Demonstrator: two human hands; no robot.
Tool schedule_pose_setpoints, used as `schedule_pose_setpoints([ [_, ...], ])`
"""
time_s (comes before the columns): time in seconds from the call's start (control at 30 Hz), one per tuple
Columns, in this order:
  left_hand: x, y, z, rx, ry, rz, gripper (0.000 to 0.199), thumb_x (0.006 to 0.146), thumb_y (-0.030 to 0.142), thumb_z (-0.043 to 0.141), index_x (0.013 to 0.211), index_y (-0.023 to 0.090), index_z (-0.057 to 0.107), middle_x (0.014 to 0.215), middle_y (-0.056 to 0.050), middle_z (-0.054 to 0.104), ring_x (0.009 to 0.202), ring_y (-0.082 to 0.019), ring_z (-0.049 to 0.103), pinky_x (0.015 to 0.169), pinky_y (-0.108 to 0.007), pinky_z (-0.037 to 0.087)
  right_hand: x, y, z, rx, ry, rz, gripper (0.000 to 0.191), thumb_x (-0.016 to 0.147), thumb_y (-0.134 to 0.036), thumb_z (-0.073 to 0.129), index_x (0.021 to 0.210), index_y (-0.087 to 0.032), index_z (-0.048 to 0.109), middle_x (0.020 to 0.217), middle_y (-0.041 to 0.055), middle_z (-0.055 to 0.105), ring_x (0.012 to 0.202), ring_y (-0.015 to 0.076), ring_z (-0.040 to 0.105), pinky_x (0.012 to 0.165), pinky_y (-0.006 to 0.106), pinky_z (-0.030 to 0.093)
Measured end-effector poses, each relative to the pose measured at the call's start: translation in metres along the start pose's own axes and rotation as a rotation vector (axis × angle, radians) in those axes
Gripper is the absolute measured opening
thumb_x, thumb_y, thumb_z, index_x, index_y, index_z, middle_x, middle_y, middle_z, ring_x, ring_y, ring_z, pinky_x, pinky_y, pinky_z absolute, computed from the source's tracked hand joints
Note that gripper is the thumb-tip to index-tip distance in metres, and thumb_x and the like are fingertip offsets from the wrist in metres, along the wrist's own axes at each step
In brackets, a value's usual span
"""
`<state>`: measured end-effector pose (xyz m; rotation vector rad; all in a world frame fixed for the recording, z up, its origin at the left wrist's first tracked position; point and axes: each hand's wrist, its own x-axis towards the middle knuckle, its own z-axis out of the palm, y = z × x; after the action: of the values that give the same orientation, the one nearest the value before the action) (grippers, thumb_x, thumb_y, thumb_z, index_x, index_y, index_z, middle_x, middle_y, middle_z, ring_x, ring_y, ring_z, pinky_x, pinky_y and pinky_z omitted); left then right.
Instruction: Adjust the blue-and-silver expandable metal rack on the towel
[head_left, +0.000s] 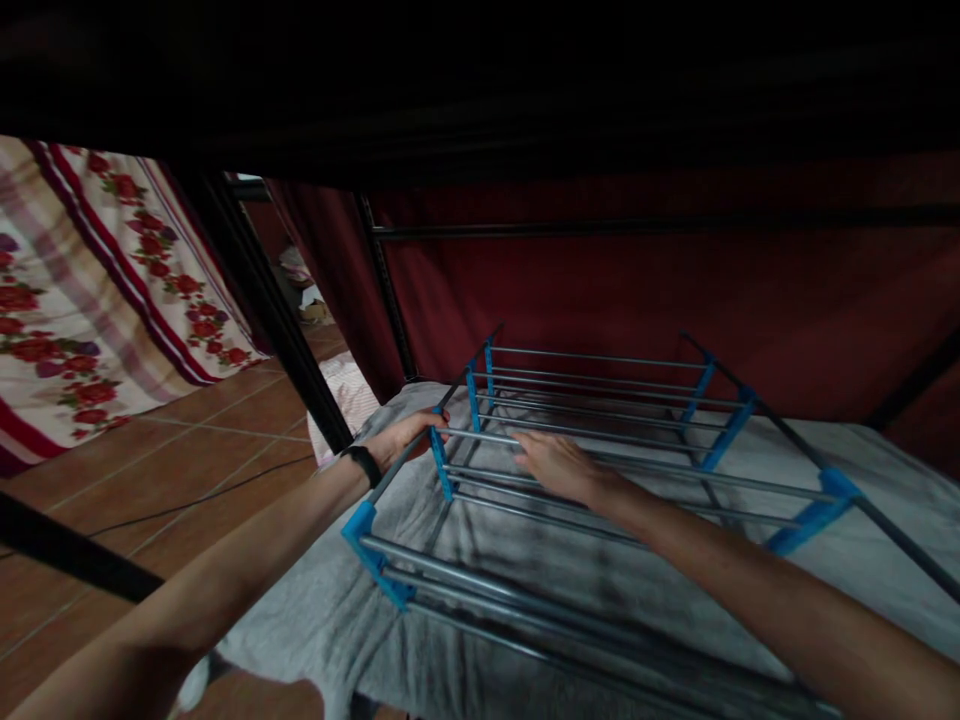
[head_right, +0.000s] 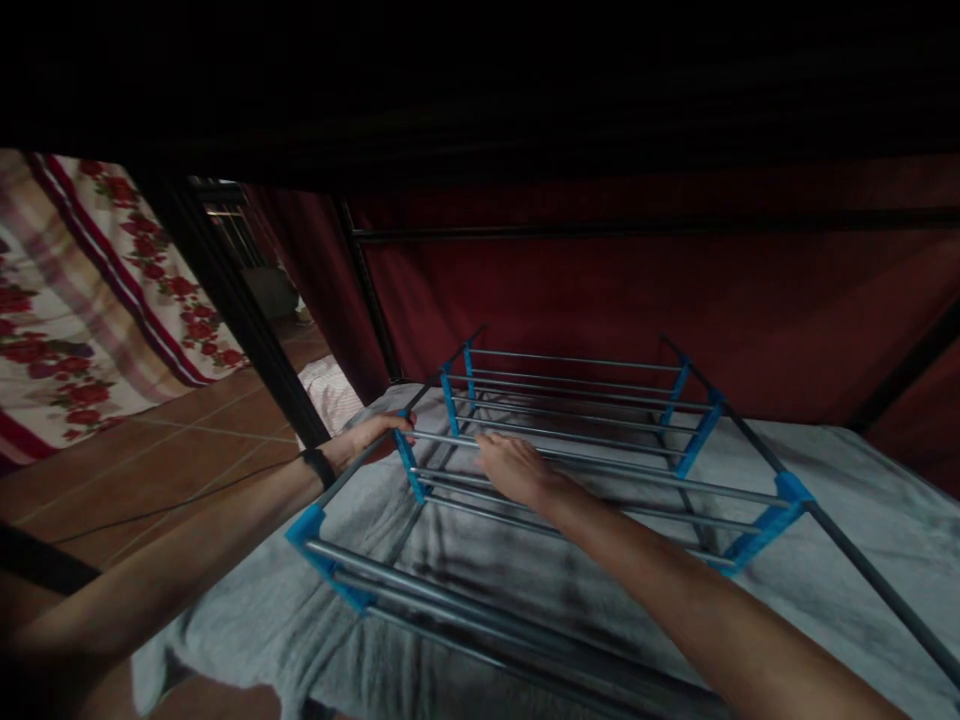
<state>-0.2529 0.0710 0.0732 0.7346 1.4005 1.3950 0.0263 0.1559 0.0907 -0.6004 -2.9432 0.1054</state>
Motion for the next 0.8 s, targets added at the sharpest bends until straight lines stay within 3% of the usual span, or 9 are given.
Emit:
schedule_pose_setpoints([
  [0.17, -0.005, -0.001, 0.003, 0.020, 0.006, 0.011, 0.008, 0.069, 0.012, 0.070, 0.072, 0.016, 0.064, 0.065, -0.004, 0.063, 0.059, -0.017, 0.060, 0.059, -0.027, 0.049, 0.037, -0.026, 0.010, -0.055, -0.005, 0.083, 0.038, 0.104, -0.036, 0.025, 0.120, -0.019, 0.055, 0.118, 0.0103, 0.066, 0.101, 0.0217, 0.065, 0.081, 0.030, 0.046],
  [0.37, -0.005, -0.005, 0.004, -0.009, 0.024, 0.047, 0.016, 0.079, 0.028, 0.071, 0.073, 0.013, 0.069, 0.074, -0.006, 0.065, 0.069, -0.018, 0.059, 0.071, -0.028, 0.051, 0.034, -0.022, 0.014, -0.061, 0.003, 0.060, 0.037, 0.104, -0.038, 0.025, 0.116, -0.021, 0.056, 0.113, 0.0080, 0.068, 0.097, 0.0198, 0.065, 0.079, 0.027, 0.043],
  [0.8, -0.004, -0.007, 0.004, -0.007, 0.020, 0.052, 0.024, 0.077, 0.037, 0.075, 0.073, 0.014, 0.069, 0.078, -0.006, 0.065, 0.066, -0.018, 0.057, 0.064, -0.028, 0.049, 0.039, -0.018, 0.011, -0.040, -0.018, 0.061, 0.037, 0.103, -0.038, 0.027, 0.110, -0.022, 0.060, 0.102, 0.0074, 0.072, 0.096, 0.0214, 0.067, 0.077, 0.028, 0.043],
])
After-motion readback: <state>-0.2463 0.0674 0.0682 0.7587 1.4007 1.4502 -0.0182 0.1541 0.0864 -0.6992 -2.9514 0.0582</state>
